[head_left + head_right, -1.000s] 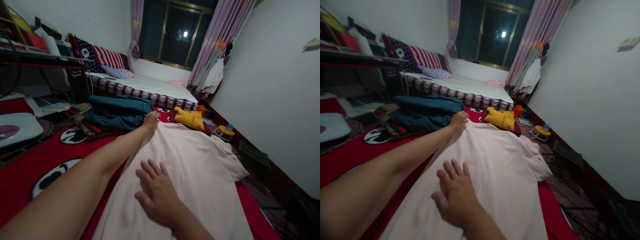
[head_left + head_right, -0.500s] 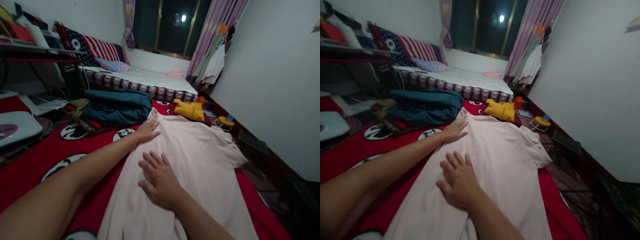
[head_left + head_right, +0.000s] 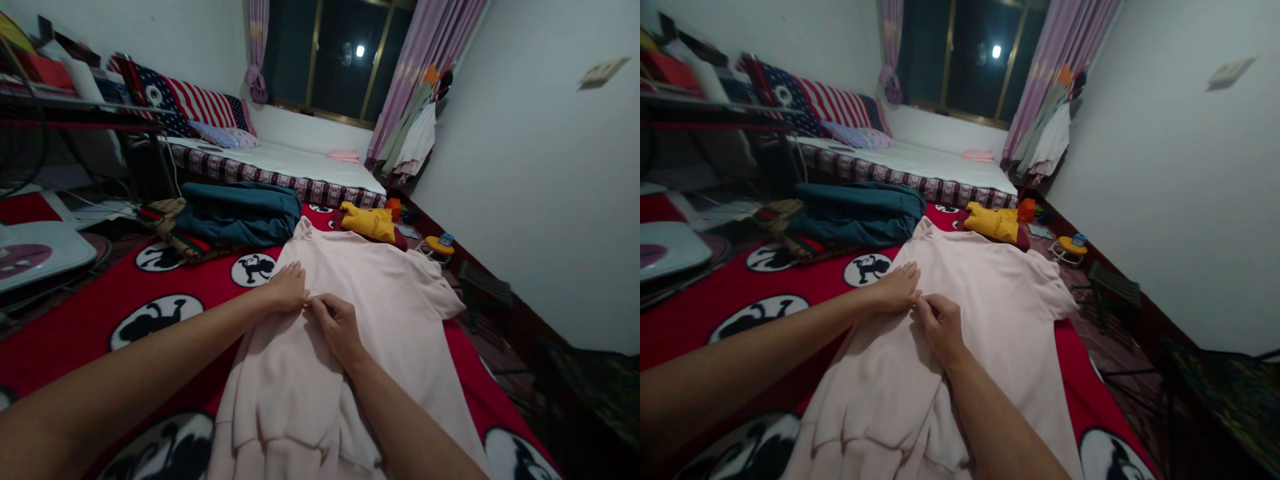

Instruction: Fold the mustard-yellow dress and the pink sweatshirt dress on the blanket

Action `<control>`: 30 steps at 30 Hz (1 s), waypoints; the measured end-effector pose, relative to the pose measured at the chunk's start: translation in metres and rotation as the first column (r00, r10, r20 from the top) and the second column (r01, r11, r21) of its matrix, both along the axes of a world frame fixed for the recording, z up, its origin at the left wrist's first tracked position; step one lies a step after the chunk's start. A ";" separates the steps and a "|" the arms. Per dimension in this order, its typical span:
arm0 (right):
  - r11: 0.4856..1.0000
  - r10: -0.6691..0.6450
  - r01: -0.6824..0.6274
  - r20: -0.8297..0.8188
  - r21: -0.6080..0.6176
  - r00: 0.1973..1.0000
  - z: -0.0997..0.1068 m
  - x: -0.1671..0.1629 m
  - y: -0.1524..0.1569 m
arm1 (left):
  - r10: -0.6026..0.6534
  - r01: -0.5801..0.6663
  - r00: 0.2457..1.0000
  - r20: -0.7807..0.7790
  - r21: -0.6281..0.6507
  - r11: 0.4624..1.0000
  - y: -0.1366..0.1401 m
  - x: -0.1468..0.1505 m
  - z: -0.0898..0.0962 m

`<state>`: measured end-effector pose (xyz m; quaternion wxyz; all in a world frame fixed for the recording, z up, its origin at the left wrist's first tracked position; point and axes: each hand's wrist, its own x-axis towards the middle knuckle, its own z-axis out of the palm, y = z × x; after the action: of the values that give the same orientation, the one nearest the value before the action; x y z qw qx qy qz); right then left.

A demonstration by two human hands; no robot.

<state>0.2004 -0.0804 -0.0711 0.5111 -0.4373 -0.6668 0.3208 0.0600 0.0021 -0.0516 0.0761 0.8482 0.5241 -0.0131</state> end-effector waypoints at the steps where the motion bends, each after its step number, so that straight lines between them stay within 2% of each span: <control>1: 0.999 -0.046 0.046 -0.037 -0.003 0.998 0.001 0.001 0.001 | -0.008 0.008 1.000 -0.026 0.008 1.000 -0.009 0.001 0.002; 3: 0.988 -0.146 0.149 -0.080 0.034 0.986 0.000 0.004 0.004 | -0.011 0.011 1.000 0.001 0.035 0.999 -0.022 0.004 0.002; 5: 0.964 -0.242 0.245 -0.039 0.099 0.969 -0.002 0.011 0.009 | -0.016 0.008 0.995 0.093 0.088 0.996 -0.029 0.008 -0.003; 7: 0.947 -0.300 0.275 0.150 0.165 0.942 -0.006 0.019 0.016 | -0.022 -0.002 0.986 0.165 0.149 0.989 -0.028 0.010 -0.011; 9: 0.955 -0.289 0.232 0.416 0.183 0.862 -0.010 0.026 0.021 | -0.016 -0.018 0.984 0.175 0.187 0.982 -0.024 0.011 -0.020; 11: 0.971 -0.240 0.195 0.615 0.140 0.751 -0.011 0.029 0.024 | -0.003 -0.032 0.986 0.169 0.204 0.978 -0.019 0.010 -0.027; 13: 0.978 -0.195 0.192 0.718 0.086 0.668 -0.011 0.029 0.024 | -0.004 -0.033 0.985 0.172 0.213 0.977 -0.017 0.008 -0.029; 16: 0.980 -0.151 0.194 0.790 0.041 0.594 -0.007 0.027 0.021 | -0.009 -0.030 0.984 0.178 0.216 0.976 -0.016 0.007 -0.029; 23: 0.984 -0.095 0.177 0.909 0.023 0.406 0.000 0.024 0.014 | -0.013 -0.025 0.986 0.168 0.221 0.975 -0.019 0.007 -0.028; 27: 0.990 -0.041 0.141 0.933 -0.010 0.357 -0.001 0.026 -0.006 | -0.006 -0.032 0.985 0.174 0.216 0.976 -0.020 0.007 -0.028; 30: 0.997 -0.028 0.075 0.926 0.000 0.376 0.002 0.032 -0.036 | -0.007 -0.029 0.984 0.176 0.204 0.978 -0.022 0.007 -0.027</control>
<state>0.2325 -0.1160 -0.0695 0.0526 -0.5728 -0.8177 0.0201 0.0674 -0.0198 -0.0786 0.0337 0.8464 0.5186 0.1165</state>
